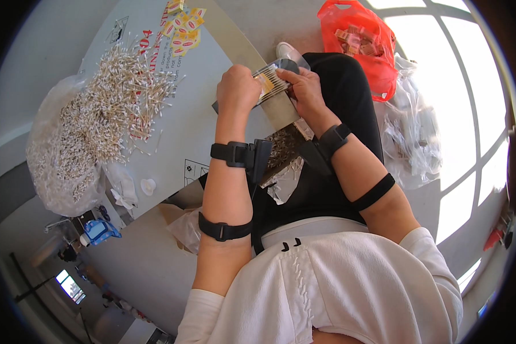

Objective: Packaging cotton swabs into small plastic packs and applying labels.

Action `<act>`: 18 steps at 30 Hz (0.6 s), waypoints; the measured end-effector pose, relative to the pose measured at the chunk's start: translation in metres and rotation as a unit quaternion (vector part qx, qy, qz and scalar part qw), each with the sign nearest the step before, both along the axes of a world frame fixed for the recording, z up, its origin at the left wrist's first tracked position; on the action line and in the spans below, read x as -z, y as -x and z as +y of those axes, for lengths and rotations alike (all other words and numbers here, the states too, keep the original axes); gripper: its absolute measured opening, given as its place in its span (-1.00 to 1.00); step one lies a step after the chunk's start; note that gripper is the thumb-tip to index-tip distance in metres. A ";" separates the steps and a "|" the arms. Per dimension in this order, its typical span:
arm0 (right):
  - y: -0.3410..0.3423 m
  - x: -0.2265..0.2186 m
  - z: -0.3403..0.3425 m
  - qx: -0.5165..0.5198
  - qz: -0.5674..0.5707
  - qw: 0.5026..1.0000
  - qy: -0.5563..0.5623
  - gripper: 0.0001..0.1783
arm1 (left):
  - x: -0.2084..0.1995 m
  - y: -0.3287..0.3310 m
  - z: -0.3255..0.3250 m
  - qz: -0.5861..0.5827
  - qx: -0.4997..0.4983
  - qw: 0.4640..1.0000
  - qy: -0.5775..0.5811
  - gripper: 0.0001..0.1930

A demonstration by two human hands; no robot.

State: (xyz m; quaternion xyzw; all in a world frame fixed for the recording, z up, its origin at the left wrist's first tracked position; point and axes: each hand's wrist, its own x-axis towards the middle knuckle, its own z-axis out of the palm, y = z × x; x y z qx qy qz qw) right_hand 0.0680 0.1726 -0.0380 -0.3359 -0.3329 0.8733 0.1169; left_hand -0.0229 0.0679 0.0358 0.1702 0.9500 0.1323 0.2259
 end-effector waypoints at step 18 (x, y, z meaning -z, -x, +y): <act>0.001 -0.002 0.000 0.011 -0.019 1.000 -0.011 -0.87 | 0.045 -0.078 -0.046 0.253 0.073 0.960 -0.090 -0.14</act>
